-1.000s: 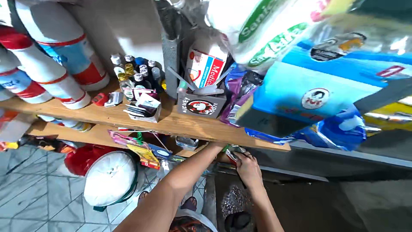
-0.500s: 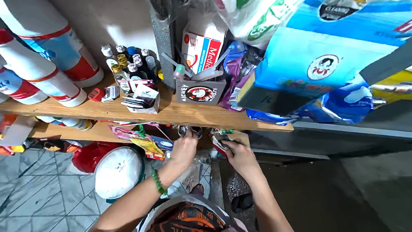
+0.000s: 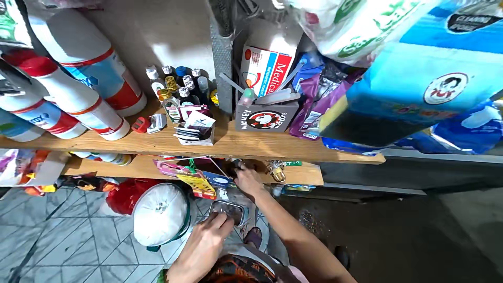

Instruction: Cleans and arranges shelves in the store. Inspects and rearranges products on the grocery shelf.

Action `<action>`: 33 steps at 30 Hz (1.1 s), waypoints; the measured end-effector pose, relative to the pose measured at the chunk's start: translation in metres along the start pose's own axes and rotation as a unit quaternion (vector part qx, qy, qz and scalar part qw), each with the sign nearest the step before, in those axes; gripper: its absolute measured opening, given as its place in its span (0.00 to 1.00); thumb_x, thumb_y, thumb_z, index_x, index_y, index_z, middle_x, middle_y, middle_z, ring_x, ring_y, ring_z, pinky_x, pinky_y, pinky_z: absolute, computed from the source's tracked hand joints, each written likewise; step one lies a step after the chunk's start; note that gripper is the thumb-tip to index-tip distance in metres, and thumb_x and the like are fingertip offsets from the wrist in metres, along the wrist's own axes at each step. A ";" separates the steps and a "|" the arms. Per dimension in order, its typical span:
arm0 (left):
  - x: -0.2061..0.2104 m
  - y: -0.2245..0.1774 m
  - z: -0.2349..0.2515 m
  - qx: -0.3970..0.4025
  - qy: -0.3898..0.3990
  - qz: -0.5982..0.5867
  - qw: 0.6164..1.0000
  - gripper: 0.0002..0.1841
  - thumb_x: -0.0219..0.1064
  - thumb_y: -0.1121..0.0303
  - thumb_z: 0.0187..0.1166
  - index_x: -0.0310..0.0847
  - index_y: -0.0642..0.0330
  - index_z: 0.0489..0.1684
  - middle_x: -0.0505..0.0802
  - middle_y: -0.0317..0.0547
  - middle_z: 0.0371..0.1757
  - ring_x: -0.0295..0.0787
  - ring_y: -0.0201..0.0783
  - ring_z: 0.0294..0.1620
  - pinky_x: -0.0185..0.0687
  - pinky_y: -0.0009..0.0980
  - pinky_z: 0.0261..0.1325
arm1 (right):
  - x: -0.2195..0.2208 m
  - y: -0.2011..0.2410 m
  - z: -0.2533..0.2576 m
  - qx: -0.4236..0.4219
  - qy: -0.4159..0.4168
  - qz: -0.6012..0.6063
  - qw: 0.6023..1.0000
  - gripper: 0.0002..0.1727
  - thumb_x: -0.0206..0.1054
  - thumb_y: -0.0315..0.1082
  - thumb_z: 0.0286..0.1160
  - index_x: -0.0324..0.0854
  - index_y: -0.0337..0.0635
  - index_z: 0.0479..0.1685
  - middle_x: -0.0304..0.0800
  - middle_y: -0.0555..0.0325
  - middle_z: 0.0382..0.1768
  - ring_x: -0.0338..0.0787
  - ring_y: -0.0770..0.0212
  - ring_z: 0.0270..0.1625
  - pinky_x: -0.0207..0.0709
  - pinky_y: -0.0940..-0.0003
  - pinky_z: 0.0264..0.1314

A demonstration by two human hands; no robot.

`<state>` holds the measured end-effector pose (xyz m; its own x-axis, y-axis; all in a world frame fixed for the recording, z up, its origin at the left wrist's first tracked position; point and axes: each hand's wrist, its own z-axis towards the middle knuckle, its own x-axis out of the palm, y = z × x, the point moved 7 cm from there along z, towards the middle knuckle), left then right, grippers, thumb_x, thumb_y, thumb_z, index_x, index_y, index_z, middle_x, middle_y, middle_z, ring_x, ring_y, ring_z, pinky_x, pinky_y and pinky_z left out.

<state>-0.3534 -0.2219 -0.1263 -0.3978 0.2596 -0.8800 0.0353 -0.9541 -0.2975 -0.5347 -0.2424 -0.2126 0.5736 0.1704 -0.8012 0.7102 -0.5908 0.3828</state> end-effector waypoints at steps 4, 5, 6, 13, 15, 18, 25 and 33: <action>-0.004 0.007 -0.010 -0.014 -0.014 0.003 1.000 0.08 0.67 0.77 0.65 0.92 0.59 0.34 0.93 0.46 0.36 0.95 0.43 0.37 0.92 0.34 0.34 | -0.004 -0.007 -0.003 -0.022 -0.024 -0.018 0.999 0.22 0.57 0.35 0.87 0.81 0.38 0.75 0.69 0.40 0.85 0.80 0.36 0.77 0.74 0.40 0.76; -0.005 0.009 -0.011 -0.014 -0.014 0.005 1.000 0.08 0.67 0.77 0.65 0.92 0.58 0.35 0.94 0.46 0.37 0.95 0.43 0.37 0.92 0.34 0.35 | -0.006 -0.013 -0.007 -0.015 -0.038 -0.017 0.999 0.21 0.57 0.36 0.88 0.82 0.39 0.73 0.71 0.39 0.84 0.82 0.35 0.75 0.75 0.39 0.74; -0.007 0.011 -0.013 -0.017 -0.015 0.004 1.000 0.08 0.67 0.77 0.66 0.93 0.58 0.35 0.94 0.45 0.38 0.95 0.43 0.38 0.92 0.34 0.35 | -0.007 -0.021 -0.010 0.002 -0.050 -0.012 0.999 0.21 0.57 0.37 0.89 0.83 0.41 0.73 0.72 0.38 0.83 0.83 0.34 0.74 0.76 0.37 0.73; -0.013 0.020 -0.023 -0.024 -0.027 0.001 0.999 0.08 0.66 0.75 0.68 0.93 0.57 0.35 0.95 0.44 0.38 0.96 0.41 0.38 0.92 0.32 0.37 | -0.007 -0.030 -0.014 0.047 -0.079 0.001 0.996 0.21 0.57 0.36 0.88 0.83 0.43 0.74 0.75 0.37 0.80 0.83 0.34 0.73 0.76 0.39 0.74; -0.010 0.016 -0.021 -0.012 -0.021 -0.007 1.000 0.09 0.66 0.75 0.69 0.93 0.57 0.36 0.94 0.44 0.37 0.95 0.41 0.38 0.92 0.32 0.37 | -0.004 -0.007 -0.006 0.023 -0.059 0.002 0.998 0.22 0.58 0.30 0.85 0.81 0.40 0.75 0.71 0.38 0.84 0.81 0.34 0.76 0.74 0.40 0.76; -0.006 0.008 -0.013 0.008 -0.005 -0.027 1.000 0.08 0.66 0.74 0.71 0.93 0.57 0.36 0.95 0.44 0.39 0.96 0.41 0.39 0.92 0.32 0.38 | 0.001 0.010 0.003 -0.004 -0.020 0.016 1.000 0.25 0.56 0.26 0.82 0.78 0.39 0.78 0.64 0.42 0.88 0.73 0.39 0.84 0.68 0.43 0.82; -0.015 -0.008 0.028 0.061 -0.002 -0.010 0.998 0.08 0.66 0.75 0.71 0.92 0.58 0.38 0.94 0.45 0.40 0.95 0.42 0.40 0.92 0.33 0.37 | -0.008 -0.051 -0.024 0.072 -0.067 0.037 0.994 0.20 0.58 0.38 0.87 0.86 0.48 0.71 0.82 0.40 0.75 0.81 0.35 0.76 0.74 0.36 0.75; -0.027 -0.028 0.098 -0.001 0.057 -0.014 0.998 0.08 0.68 0.82 0.71 0.90 0.68 0.43 0.93 0.58 0.46 0.95 0.55 0.45 0.93 0.47 0.44 | -0.013 -0.075 -0.064 0.040 -0.195 0.124 0.972 0.16 0.70 0.34 0.75 0.90 0.35 0.57 0.90 0.33 0.60 0.86 0.33 0.69 0.73 0.34 0.74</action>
<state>-0.4338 -0.2171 -0.0578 -0.2921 0.3021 -0.9074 0.0275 -0.9458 -0.3237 -0.5688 -0.1496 -0.2011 0.5143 -0.2870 -0.8081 0.5272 -0.6375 0.5619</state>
